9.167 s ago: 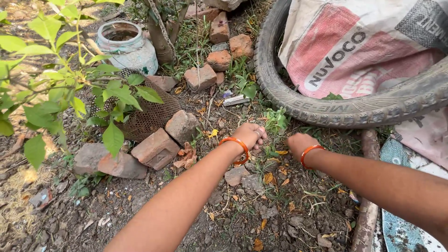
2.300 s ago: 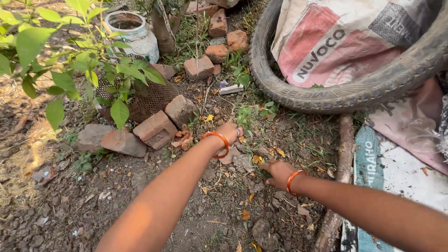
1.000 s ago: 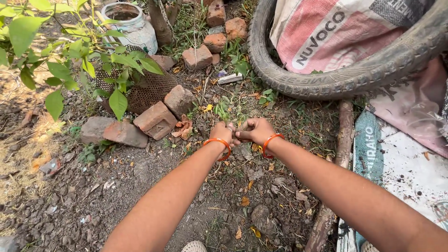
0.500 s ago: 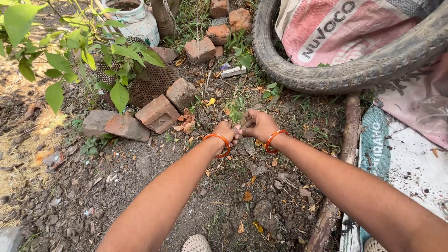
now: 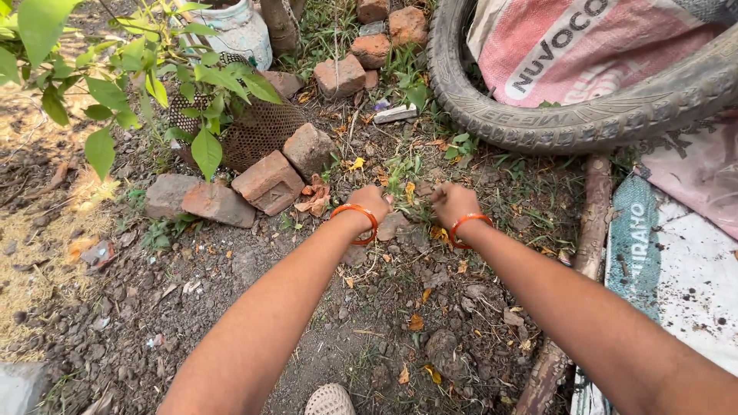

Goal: Pull out weeds and unwanted small plants from the soil around a larger plant.

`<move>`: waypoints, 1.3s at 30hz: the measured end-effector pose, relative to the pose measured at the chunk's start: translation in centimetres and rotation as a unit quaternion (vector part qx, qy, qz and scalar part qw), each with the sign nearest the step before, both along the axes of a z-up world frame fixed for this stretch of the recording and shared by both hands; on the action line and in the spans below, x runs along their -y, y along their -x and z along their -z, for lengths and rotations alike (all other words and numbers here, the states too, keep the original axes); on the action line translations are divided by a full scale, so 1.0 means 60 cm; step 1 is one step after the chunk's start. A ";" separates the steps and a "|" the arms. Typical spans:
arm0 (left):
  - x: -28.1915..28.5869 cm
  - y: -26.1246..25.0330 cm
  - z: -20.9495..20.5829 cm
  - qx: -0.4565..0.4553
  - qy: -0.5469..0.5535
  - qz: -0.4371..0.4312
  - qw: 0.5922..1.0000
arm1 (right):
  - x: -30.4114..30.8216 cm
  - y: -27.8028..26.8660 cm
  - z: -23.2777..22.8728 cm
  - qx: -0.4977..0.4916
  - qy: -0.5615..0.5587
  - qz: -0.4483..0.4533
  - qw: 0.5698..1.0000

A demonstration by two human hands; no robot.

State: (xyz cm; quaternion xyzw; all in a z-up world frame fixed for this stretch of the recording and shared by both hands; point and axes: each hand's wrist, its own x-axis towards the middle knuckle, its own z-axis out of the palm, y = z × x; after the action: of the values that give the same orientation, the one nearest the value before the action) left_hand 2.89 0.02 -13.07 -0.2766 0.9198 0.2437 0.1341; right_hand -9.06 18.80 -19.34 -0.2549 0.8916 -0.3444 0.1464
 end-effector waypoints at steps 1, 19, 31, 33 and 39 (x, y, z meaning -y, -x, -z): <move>-0.001 -0.001 0.000 0.000 0.001 -0.001 1.000 | -0.005 0.001 0.014 0.000 0.001 -0.001 1.000; -0.020 -0.011 0.005 -0.007 -0.083 -0.034 0.996 | -0.006 -0.074 -0.063 -0.166 -0.215 -0.128 0.954; -0.022 -0.011 -0.028 -0.066 -0.162 -0.200 0.964 | 0.024 -0.023 -0.136 -0.048 -0.207 -0.073 0.974; -0.029 -0.011 -0.034 -0.125 -0.204 -0.257 0.936 | 0.036 -0.004 -0.140 0.091 -0.109 -0.100 0.985; -0.063 -0.028 -0.096 -0.118 -0.186 -0.250 0.943 | 0.058 -0.037 -0.194 0.126 0.047 -0.190 0.973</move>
State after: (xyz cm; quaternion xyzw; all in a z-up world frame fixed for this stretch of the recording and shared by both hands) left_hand 4.57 3.82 -7.29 -0.4368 0.7689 0.4669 0.0084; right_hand -6.83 15.32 -7.69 -0.3807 0.7843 -0.3808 0.3082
